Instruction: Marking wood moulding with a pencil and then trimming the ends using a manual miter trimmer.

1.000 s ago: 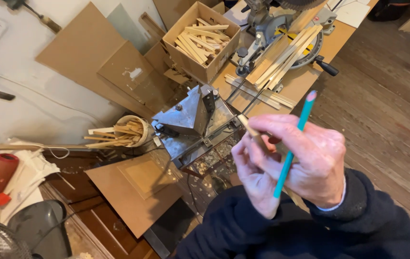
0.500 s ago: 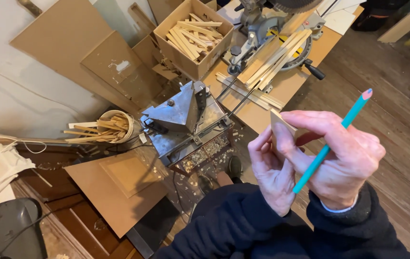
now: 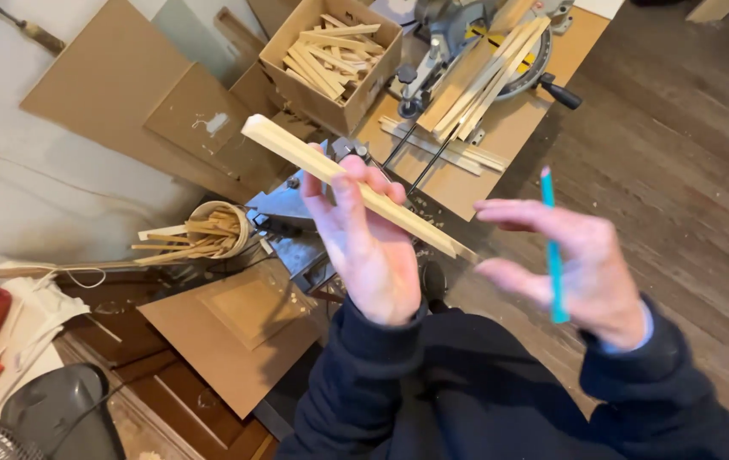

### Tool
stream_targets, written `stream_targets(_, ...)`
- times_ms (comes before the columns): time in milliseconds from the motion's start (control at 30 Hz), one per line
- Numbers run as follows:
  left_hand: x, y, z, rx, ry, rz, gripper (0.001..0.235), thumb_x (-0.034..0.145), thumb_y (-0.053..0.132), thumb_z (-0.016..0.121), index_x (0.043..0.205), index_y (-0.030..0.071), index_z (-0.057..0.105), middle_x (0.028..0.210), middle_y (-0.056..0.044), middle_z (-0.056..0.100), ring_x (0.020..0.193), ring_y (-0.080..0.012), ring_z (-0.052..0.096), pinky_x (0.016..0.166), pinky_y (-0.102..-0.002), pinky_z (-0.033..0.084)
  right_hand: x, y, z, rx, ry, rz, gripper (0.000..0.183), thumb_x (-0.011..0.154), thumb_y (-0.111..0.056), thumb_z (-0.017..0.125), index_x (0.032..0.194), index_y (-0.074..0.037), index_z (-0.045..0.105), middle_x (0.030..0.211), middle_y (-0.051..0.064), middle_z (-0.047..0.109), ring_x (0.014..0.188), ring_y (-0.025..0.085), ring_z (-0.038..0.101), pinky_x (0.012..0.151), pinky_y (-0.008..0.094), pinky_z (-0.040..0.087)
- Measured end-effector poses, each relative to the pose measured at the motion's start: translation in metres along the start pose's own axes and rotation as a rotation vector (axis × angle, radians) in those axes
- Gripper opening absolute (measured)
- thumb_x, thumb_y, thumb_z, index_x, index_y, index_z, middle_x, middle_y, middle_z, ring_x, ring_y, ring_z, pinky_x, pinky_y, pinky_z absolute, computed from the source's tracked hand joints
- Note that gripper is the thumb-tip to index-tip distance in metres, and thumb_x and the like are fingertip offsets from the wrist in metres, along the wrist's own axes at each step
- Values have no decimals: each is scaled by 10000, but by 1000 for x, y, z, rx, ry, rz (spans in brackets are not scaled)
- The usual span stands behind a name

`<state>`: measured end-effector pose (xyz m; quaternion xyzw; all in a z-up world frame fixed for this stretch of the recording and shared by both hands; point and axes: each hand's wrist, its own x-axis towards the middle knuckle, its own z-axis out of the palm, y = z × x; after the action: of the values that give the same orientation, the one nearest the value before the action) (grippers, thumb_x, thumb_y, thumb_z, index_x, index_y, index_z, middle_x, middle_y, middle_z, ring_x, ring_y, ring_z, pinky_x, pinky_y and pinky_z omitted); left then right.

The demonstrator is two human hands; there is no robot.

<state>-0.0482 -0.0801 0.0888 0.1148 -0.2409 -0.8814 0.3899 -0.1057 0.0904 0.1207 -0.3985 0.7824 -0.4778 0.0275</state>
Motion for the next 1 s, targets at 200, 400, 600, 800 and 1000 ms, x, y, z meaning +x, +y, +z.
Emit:
stream_targets(200, 10, -18, 13, 35, 62, 74, 522, 1012, 213, 699, 1422, 132, 387, 1093, -24, 577, 986, -129, 553, 848, -334, 471, 2, 0, 37, -329, 150, -105, 372, 806, -137, 863, 1133, -34, 717, 1056, 128, 759, 915, 278, 750, 798, 343, 588)
stream_targets(400, 12, -29, 24, 91, 103, 151, 538, 1028, 216, 700, 1475, 101, 425, 1062, -48, 570, 976, -146, 565, 855, -320, 470, 4, 19, 45, -351, 136, -58, 276, 828, -96, 858, 1077, -67, 744, 900, 118, 751, 783, 275, 736, 697, 351, 568)
stream_targets(600, 11, -25, 26, 54, 109, 153, 585, 1015, 218, 715, 1499, 107, 405, 1084, -33, 554, 980, -129, 550, 855, -309, 461, 7, 19, 50, -321, 176, -55, 257, 868, -101, 857, 1096, -72, 740, 884, 110, 748, 791, 241, 750, 705, 324, 573)
stream_targets(800, 15, -30, 22, 19, 96, 187, 578, 1007, 209, 726, 1480, 97, 413, 1097, -41, 571, 965, -131, 551, 856, -299, 456, 8, 22, 52, -322, 178, -73, 258, 860, -107, 872, 1083, -74, 744, 868, 105, 748, 770, 233, 745, 688, 315, 564)
stream_targets(1000, 16, -21, 13, -24, 57, 155, 547, 1015, 217, 728, 1459, 112, 427, 1089, -46, 556, 946, -134, 543, 824, -310, 467, 15, 16, 43, -118, 44, 42, 356, 816, -124, 872, 1132, -38, 731, 958, 102, 772, 855, 181, 752, 785, 294, 575)
